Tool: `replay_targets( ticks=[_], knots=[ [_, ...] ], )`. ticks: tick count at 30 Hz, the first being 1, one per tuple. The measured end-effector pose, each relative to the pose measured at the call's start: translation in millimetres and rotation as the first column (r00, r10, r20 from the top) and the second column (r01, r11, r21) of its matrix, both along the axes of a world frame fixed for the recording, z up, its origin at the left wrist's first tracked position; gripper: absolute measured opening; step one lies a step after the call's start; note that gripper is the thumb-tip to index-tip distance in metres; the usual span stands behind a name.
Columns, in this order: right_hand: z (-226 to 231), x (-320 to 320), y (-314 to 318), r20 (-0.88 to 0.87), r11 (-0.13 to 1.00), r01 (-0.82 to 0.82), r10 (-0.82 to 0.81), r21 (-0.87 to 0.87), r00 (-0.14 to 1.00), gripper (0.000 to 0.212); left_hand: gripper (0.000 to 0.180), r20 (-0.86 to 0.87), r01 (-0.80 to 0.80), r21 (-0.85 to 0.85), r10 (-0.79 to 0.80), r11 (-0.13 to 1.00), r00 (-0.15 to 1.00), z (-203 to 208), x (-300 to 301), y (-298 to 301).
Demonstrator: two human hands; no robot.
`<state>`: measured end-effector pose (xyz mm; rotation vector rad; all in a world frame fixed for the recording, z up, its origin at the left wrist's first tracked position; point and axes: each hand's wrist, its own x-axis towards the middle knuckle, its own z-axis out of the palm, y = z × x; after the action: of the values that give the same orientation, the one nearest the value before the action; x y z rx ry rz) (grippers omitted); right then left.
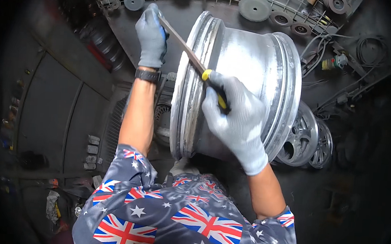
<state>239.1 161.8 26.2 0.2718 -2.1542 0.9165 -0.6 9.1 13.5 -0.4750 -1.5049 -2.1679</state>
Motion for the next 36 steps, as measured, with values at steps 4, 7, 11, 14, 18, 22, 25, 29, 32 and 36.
replay_targets(
  ticks=[4, 7, 11, 14, 18, 22, 25, 29, 32, 36],
  knots=[
    [-28.4, 69.5, 7.0, 0.005, 0.999, 0.02, -0.02, 0.034, 1.0, 0.029, 0.039, -0.156, 0.098, -0.045, -0.103, 0.994, 0.982, -42.8, 41.4, 13.4],
    [-19.4, 65.9, 7.5, 0.014, 0.996, 0.03, -0.031, 0.089, 0.999, 0.029, 0.037, -0.142, 0.145, 0.002, -0.143, 0.989, 0.979, -47.8, 45.5, 18.1],
    [2.6, -3.1, 2.1, -0.029, 0.999, -0.035, 0.035, -0.003, 0.999, 0.027, 0.038, -0.081, -0.01, 0.009, 0.01, 1.0, 0.997, -10.6, -4.3, 1.4],
    [-6.7, 28.7, -0.2, -0.025, 0.999, -0.02, 0.021, 0.048, 0.999, 0.03, 0.038, -0.083, -0.056, -0.068, 0.05, 0.996, 0.995, -26.6, 3.3, -6.9],
    [-31.4, 91.9, 6.1, 0.052, 0.999, 0.035, -0.037, 0.036, 0.998, 0.032, 0.039, -0.119, 0.099, 0.017, -0.096, 0.995, 0.988, -42.6, 64.1, 21.6],
    [-5.4, 24.4, 18.0, 0.008, 0.997, 0.027, -0.027, 0.071, 1.0, 0.025, 0.036, -0.001, 0.126, 0.072, -0.126, 0.989, 0.992, -18.4, 18.2, 16.5],
    [25.1, -38.4, 12.3, -0.012, 0.998, -0.053, 0.052, -0.02, 0.999, 0.016, 0.035, -0.009, -0.07, -0.057, 0.07, 0.996, 0.998, -0.5, -46.5, 8.2],
    [16.2, -10.0, 11.0, 0.056, 0.999, 0.042, -0.042, 0.004, 0.998, 0.016, 0.04, 0.082, 0.006, 0.009, -0.007, 1.0, 0.997, -1.9, -11.5, 17.1],
    [-15.2, 55.2, 10.7, -0.003, 0.991, -0.013, 0.014, 0.132, 1.0, 0.035, 0.041, -0.001, 0.074, -0.02, -0.074, 0.997, 0.997, -32.4, 48.1, 6.0],
    [-35.0, 111.1, 6.5, 0.057, 0.991, 0.002, -0.01, 0.134, 0.998, 0.041, 0.04, -0.155, 0.108, -0.062, -0.116, 0.992, 0.981, -48.3, 113.9, 11.6]
  ],
)
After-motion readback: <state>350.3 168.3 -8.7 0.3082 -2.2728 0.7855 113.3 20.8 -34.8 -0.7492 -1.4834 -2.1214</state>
